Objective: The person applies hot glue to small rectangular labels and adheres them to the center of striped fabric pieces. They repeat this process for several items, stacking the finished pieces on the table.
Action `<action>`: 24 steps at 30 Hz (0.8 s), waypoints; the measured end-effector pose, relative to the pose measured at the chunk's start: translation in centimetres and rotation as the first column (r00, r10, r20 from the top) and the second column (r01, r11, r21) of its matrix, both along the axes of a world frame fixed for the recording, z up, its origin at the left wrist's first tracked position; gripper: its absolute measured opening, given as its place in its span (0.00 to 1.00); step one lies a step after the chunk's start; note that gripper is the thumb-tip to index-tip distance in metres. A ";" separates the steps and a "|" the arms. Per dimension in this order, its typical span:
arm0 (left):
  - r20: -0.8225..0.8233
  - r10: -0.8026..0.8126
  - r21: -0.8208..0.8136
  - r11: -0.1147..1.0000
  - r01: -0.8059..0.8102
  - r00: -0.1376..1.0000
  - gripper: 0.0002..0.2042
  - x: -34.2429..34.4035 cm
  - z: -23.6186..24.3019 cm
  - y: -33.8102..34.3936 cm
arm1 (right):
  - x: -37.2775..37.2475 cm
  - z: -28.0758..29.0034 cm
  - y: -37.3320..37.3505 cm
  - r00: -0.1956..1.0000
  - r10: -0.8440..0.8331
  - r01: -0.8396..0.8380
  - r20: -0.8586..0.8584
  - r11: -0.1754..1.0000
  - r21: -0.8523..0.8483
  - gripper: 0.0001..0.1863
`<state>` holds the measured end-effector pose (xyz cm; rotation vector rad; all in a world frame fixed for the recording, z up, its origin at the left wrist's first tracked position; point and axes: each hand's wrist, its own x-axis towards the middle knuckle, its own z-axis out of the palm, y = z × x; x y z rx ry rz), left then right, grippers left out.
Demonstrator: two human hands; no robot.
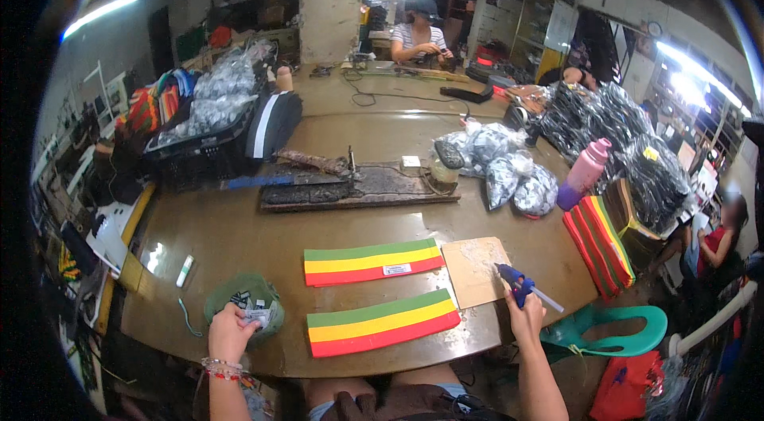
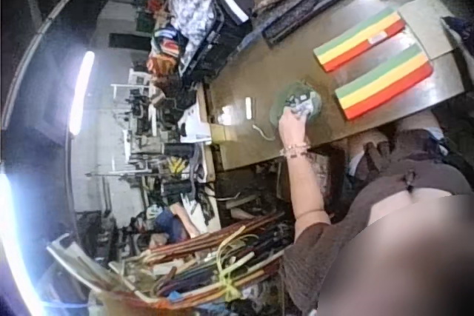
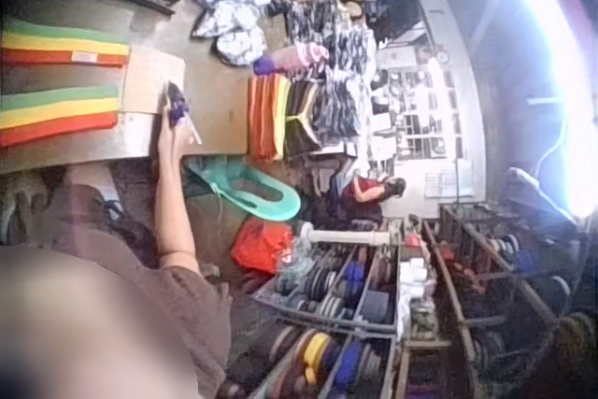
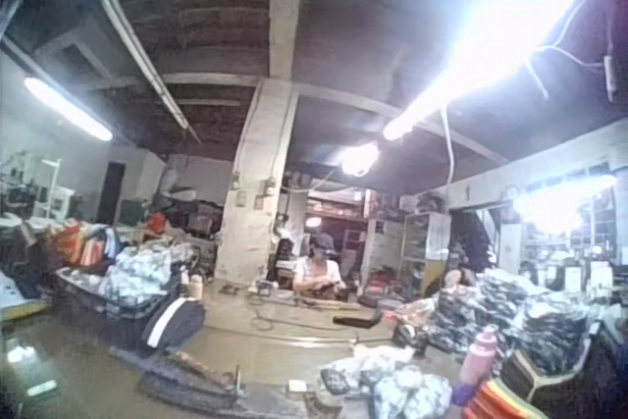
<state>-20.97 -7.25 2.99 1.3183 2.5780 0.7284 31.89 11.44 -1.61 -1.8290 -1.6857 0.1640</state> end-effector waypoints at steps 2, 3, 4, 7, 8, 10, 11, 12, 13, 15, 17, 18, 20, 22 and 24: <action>0.111 -0.025 0.067 0.998 0.017 0.993 0.17 -0.7 -1.3 0.3 | 0.1 -0.7 -1.7 0.993 -0.090 0.087 0.073 0.995 0.042 0.34; 0.031 -0.006 0.077 0.997 0.003 0.999 0.17 -1.0 -1.6 0.4 | 0.0 -0.9 -2.8 0.985 -0.122 0.104 0.123 0.983 0.149 0.37; -0.011 -0.008 0.096 0.995 0.009 1.000 0.18 -1.0 -2.0 0.3 | 0.0 -1.0 -4.2 0.982 -0.137 0.130 0.129 0.989 0.064 0.40; -0.225 0.009 0.132 0.991 0.021 0.974 0.18 -1.2 -2.1 -0.1 | -0.7 -1.6 -8.0 0.980 -0.007 -0.073 0.199 0.917 0.392 0.33; -0.080 0.024 0.116 0.993 -0.014 0.997 0.16 -1.4 -2.1 -0.2 | -1.3 -1.7 -9.0 0.983 0.089 -0.141 0.160 0.925 0.352 0.31; 0.009 -0.024 0.146 0.989 0.023 1.000 0.15 -1.8 -2.1 -0.2 | -2.7 -1.9 -10.2 0.957 0.274 -0.288 0.092 0.885 0.366 0.26; 0.064 -0.083 0.190 0.979 0.069 0.995 0.14 -2.0 -2.2 -0.1 | -3.6 -1.8 -10.4 0.934 0.349 -0.352 0.076 0.858 0.375 0.23; 0.051 -0.077 0.204 0.977 0.065 0.996 0.10 -2.4 -2.2 -0.1 | -4.6 -1.6 -10.2 0.904 0.424 -0.406 0.050 0.820 0.403 0.21; 0.038 -0.034 0.185 0.982 0.027 0.999 0.08 -2.7 -2.3 0.0 | -5.5 -1.2 -9.7 0.870 0.492 -0.453 0.018 0.787 0.419 0.19; 0.049 0.007 0.192 0.981 -0.016 0.999 0.05 -3.2 -2.1 0.1 | -7.3 -0.3 -8.9 0.850 0.526 -0.461 -0.030 0.771 0.438 0.16; -0.106 -0.047 0.265 0.961 0.073 0.993 0.03 -3.1 -1.2 0.2 | -9.0 0.8 -8.1 0.825 0.560 -0.461 -0.082 0.749 0.476 0.14; -0.142 -0.030 0.301 0.951 0.072 0.989 0.03 -2.8 -0.6 0.2 | -9.7 1.2 -7.7 0.800 0.593 -0.484 -0.096 0.730 0.483 0.13; 0.022 0.017 0.297 0.955 -0.023 1.000 0.05 -1.2 1.0 0.3 | -11.3 2.0 -7.4 0.724 0.676 -0.559 -0.136 0.690 0.460 0.12; 0.217 0.028 0.366 0.924 -0.108 0.976 0.07 1.6 2.6 1.2 | -13.2 2.6 -7.3 0.637 0.706 -0.614 -0.310 0.708 0.349 0.11; 0.517 -0.187 0.458 0.885 -0.085 0.835 0.04 5.4 3.5 2.1 | -15.4 3.3 -7.2 0.569 0.666 -0.698 -0.483 0.701 0.144 0.10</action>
